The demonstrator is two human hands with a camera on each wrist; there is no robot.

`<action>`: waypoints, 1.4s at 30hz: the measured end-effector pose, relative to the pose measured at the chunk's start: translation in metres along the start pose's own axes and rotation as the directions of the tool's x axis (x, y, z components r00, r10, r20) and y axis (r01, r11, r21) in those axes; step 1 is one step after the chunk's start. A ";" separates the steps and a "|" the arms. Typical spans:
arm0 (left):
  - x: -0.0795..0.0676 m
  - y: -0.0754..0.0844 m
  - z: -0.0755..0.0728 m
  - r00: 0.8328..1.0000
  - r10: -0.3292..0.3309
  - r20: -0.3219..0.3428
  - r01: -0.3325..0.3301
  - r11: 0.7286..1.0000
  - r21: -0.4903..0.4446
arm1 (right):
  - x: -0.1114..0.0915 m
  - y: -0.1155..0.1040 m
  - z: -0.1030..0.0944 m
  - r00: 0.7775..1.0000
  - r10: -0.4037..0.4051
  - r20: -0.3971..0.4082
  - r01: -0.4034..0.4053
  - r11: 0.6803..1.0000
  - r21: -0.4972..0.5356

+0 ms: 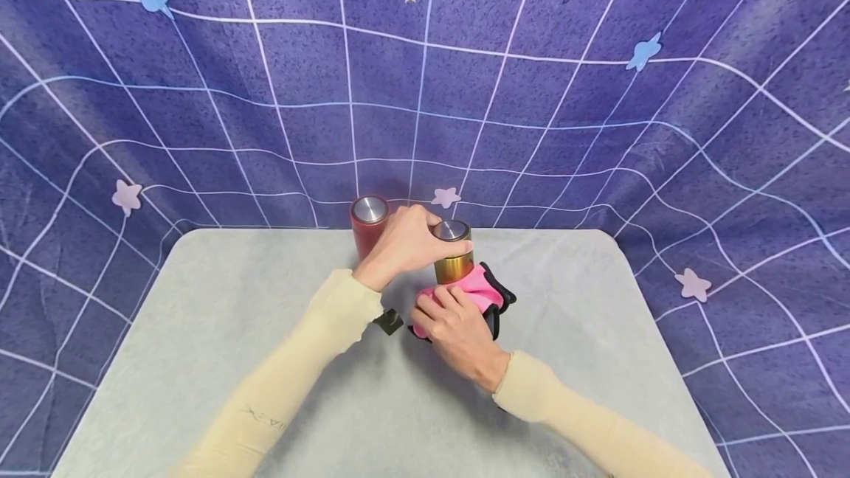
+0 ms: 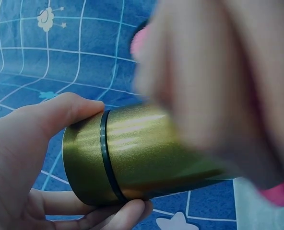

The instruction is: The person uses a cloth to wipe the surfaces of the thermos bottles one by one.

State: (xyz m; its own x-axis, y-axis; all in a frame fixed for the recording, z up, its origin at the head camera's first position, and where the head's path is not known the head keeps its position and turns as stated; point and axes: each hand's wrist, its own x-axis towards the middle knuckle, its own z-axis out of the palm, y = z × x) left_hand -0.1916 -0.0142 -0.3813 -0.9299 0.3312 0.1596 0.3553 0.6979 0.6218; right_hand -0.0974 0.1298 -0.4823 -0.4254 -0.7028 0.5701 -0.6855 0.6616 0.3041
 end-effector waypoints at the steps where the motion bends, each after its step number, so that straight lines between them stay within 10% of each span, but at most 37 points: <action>1: 0.000 0.000 0.001 1.000 0.000 0.001 0.000 1.000 0.000 | 0.003 0.002 -0.002 1.000 0.005 -0.006 -0.005 1.000 -0.005; 15: -0.001 -0.005 0.009 1.000 0.000 0.021 0.001 1.000 -0.028 | 0.027 0.016 -0.016 0.991 0.037 -0.125 -0.040 0.999 -0.016; 29: -0.006 -0.008 0.013 1.000 -0.007 -0.004 0.006 0.996 -0.094 | 0.006 0.011 -0.022 0.978 0.120 -0.169 -0.093 0.983 0.157; 35: -0.008 -0.006 0.013 0.999 0.011 -0.052 -0.018 0.993 -0.120 | -0.011 0.014 -0.023 0.942 0.232 -0.244 -0.147 0.935 0.322; 42: -0.010 -0.006 0.014 0.994 0.050 -0.102 -0.064 0.988 -0.139 | -0.030 0.016 -0.025 0.850 0.394 -0.349 -0.192 0.850 0.490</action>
State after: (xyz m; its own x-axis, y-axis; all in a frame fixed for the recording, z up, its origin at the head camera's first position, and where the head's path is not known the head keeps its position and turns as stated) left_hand -0.1828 -0.0134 -0.3972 -0.9158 0.2992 0.2680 0.3976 0.5801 0.7110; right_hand -0.0808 0.1681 -0.4758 -0.4251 -0.2460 0.8711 -0.7908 0.5691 -0.2253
